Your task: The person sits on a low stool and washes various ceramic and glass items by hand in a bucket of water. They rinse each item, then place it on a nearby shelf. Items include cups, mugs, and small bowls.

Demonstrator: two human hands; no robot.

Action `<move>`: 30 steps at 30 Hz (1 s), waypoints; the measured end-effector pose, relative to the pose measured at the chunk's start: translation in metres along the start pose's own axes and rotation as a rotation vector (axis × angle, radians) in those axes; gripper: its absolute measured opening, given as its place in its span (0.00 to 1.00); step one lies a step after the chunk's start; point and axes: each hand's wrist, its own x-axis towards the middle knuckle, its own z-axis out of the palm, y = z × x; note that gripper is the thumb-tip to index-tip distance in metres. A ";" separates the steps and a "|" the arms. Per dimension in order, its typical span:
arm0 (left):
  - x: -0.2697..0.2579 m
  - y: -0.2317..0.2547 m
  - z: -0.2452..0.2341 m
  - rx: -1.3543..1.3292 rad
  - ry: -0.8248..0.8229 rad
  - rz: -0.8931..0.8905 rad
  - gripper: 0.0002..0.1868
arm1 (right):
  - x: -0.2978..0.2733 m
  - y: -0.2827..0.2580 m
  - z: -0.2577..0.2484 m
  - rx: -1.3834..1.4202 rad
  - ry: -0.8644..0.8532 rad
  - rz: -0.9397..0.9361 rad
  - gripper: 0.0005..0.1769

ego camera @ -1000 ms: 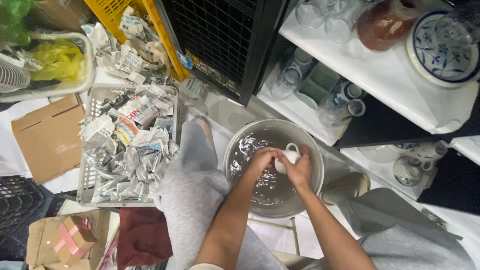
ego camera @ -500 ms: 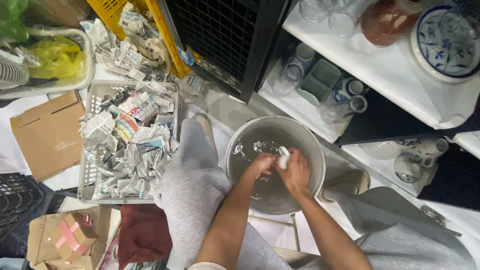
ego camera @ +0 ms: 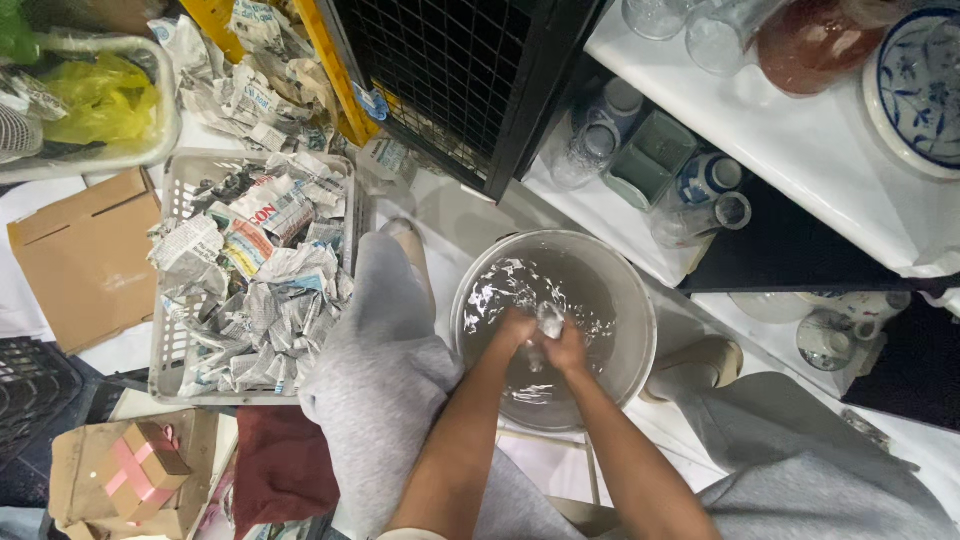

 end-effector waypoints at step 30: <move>-0.068 0.087 -0.038 -0.671 -0.540 0.110 0.22 | -0.097 -0.135 -0.127 -0.166 0.232 -0.625 0.53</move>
